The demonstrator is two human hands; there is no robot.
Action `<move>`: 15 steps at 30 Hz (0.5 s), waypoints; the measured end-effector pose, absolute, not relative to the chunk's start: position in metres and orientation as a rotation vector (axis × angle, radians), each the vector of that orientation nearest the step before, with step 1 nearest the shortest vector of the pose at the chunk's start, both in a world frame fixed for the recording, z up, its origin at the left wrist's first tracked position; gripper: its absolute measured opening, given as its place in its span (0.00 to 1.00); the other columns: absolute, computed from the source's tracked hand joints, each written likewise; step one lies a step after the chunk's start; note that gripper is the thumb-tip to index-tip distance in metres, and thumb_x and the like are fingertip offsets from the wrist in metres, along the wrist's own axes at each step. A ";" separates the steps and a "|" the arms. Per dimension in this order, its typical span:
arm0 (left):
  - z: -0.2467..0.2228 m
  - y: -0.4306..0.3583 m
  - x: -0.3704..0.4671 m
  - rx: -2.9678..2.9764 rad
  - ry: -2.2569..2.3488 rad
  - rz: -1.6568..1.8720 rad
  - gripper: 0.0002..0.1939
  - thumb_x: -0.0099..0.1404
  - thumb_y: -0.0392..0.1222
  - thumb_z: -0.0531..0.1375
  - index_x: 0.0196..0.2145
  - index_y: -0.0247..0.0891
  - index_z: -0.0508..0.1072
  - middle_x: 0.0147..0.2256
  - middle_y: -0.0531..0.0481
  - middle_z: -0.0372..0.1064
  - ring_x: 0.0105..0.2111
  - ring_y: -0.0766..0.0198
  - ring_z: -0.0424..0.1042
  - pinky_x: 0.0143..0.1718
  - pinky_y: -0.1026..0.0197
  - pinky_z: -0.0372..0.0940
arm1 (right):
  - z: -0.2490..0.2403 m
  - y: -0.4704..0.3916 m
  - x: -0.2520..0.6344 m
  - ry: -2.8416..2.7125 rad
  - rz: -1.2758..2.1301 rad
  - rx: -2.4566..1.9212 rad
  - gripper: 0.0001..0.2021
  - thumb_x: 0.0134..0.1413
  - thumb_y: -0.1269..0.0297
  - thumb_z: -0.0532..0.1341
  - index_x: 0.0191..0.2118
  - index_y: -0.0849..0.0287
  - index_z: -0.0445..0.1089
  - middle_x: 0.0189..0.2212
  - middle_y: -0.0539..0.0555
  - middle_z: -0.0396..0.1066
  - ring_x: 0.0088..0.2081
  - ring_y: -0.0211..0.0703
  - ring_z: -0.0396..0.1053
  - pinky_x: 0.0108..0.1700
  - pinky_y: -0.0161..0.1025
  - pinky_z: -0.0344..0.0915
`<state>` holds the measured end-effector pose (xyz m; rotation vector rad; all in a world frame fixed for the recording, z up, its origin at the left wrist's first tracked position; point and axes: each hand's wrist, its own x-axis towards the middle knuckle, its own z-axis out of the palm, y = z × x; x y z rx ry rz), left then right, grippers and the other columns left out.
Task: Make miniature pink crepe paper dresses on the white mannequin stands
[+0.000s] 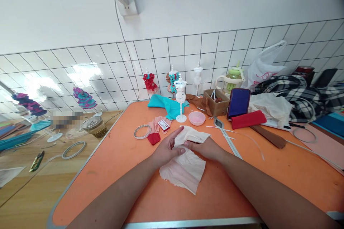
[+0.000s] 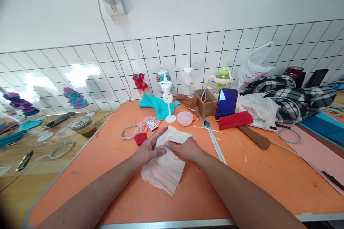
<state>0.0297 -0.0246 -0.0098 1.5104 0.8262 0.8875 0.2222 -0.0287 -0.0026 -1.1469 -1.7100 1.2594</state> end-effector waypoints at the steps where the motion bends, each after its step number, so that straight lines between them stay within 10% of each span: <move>1: -0.010 -0.025 0.030 1.515 0.825 0.882 0.42 0.51 0.40 0.68 0.62 0.47 0.58 0.57 0.45 0.61 0.60 0.47 0.54 0.57 0.50 0.56 | -0.003 -0.029 0.222 -1.712 1.260 -1.141 0.16 0.50 0.51 0.62 0.40 0.57 0.71 0.38 0.55 0.75 0.41 0.48 0.71 0.43 0.43 0.66; 15: -0.018 -0.022 0.033 1.487 0.842 0.900 0.44 0.50 0.40 0.69 0.62 0.47 0.56 0.53 0.47 0.65 0.54 0.51 0.62 0.52 0.52 0.60 | -0.010 -0.027 0.216 -1.693 1.238 -0.979 0.19 0.52 0.52 0.61 0.48 0.57 0.68 0.45 0.55 0.72 0.48 0.47 0.68 0.51 0.45 0.64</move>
